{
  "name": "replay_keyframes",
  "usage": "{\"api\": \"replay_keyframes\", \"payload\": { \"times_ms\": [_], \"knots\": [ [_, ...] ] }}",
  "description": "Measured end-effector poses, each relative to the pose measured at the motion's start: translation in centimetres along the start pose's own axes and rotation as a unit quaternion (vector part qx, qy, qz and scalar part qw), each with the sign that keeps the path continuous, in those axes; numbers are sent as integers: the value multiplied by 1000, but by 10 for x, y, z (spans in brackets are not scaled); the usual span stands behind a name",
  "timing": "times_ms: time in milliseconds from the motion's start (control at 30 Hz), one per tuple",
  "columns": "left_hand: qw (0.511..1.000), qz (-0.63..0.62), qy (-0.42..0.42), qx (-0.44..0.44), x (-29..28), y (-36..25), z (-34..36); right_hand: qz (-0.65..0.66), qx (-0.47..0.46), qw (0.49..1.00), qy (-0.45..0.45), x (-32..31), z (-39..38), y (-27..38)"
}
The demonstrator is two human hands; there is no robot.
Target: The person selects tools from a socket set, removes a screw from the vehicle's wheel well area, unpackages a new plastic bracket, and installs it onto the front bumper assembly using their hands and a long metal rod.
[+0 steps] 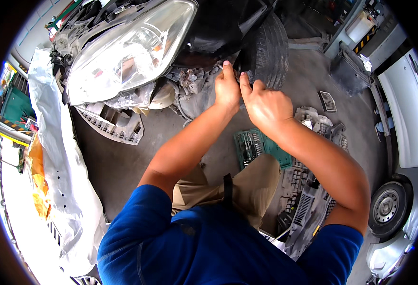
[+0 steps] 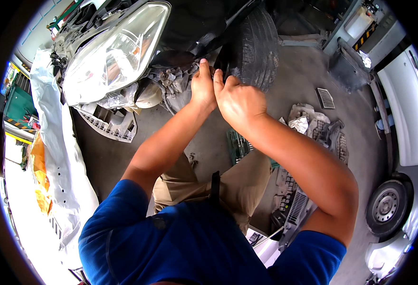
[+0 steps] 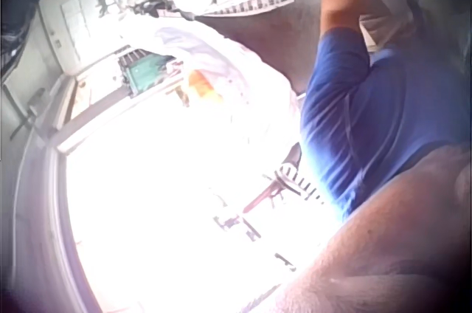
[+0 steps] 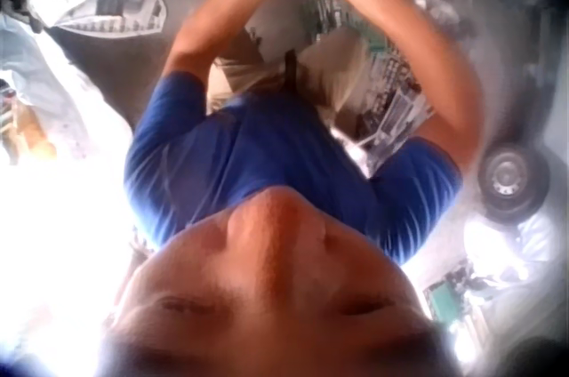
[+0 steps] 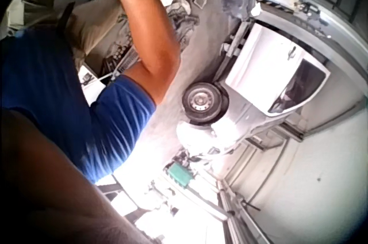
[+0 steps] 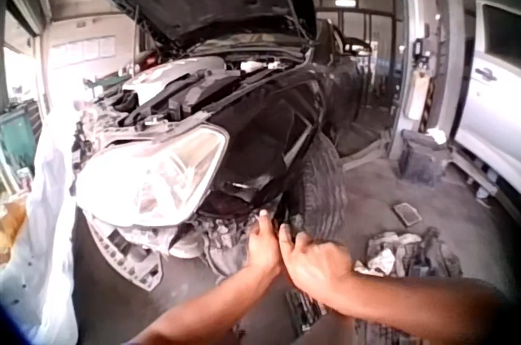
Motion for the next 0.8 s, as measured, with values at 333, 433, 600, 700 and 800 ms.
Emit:
{"api": "replay_keyframes", "payload": {
  "times_ms": [333, 433, 600, 700, 800],
  "knots": [
    [997, 33, 61, -33, 5, 4, -6, 310, 140, 937, 79, 5, -7, -32],
    [998, 9, 54, -40, 22, -8, -28, -297, -51, 953, -11, -13, -8, 24],
    [995, -12, 94, -42, 25, -8, -27, 196, -95, 952, -215, -49, -31, 1],
    [994, 25, 100, -33, 31, 1, -24, 648, 182, 736, -75, 2, -40, -61],
    [993, 77, 83, -34, 18, 3, -21, 715, 215, 663, -53, 24, -47, -54]
  ]
}}
Point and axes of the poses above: each hand's wrist, its own z-axis towards the middle knuckle, its own x-axis out of the palm, y = z × x, the point moved 10 cm from there along z, towards the middle knuckle, and after that the axes turned 14 degrees about z, right-handed, at the moved point
